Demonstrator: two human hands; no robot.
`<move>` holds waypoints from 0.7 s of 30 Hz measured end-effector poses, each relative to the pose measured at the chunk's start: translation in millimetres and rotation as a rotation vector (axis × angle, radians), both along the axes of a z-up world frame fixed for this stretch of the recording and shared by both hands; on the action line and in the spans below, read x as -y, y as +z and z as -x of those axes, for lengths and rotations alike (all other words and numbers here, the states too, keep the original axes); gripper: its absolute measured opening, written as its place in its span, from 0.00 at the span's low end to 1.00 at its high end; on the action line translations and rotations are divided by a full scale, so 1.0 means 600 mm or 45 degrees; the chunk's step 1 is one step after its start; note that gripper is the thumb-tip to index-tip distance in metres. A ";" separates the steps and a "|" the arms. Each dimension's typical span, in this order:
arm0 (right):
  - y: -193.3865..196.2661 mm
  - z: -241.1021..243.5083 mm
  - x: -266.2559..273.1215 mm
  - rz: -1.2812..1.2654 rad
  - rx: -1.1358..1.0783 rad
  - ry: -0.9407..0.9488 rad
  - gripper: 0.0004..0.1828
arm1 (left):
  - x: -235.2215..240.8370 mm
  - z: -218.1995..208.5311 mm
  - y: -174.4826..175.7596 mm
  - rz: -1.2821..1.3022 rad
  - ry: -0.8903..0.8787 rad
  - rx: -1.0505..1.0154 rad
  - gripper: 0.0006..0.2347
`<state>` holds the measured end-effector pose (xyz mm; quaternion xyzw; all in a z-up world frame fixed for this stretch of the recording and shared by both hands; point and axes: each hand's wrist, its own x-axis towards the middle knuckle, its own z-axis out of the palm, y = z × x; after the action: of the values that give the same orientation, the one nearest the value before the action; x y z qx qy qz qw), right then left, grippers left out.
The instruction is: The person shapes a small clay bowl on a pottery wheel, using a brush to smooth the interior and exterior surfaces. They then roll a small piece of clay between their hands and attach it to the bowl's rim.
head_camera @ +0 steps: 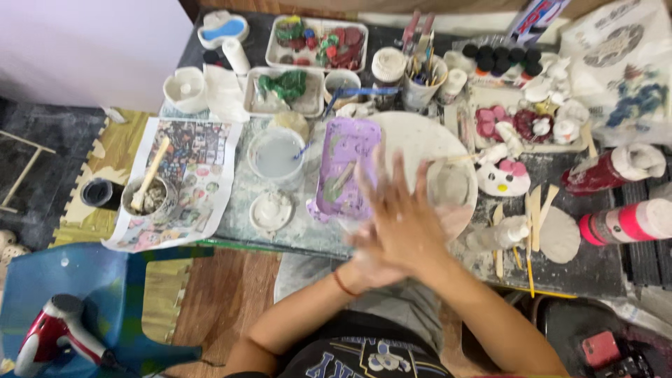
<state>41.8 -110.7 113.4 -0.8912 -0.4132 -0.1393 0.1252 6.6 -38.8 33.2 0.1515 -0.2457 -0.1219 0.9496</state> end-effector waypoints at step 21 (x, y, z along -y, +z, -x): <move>0.003 -0.004 0.004 0.184 0.115 -0.040 0.53 | 0.027 -0.012 0.022 0.261 0.376 -0.220 0.33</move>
<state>44.4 -113.0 115.4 -0.8971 -0.4133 -0.1509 0.0395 13.8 -55.1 46.3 0.0775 -0.1495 0.0317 0.9852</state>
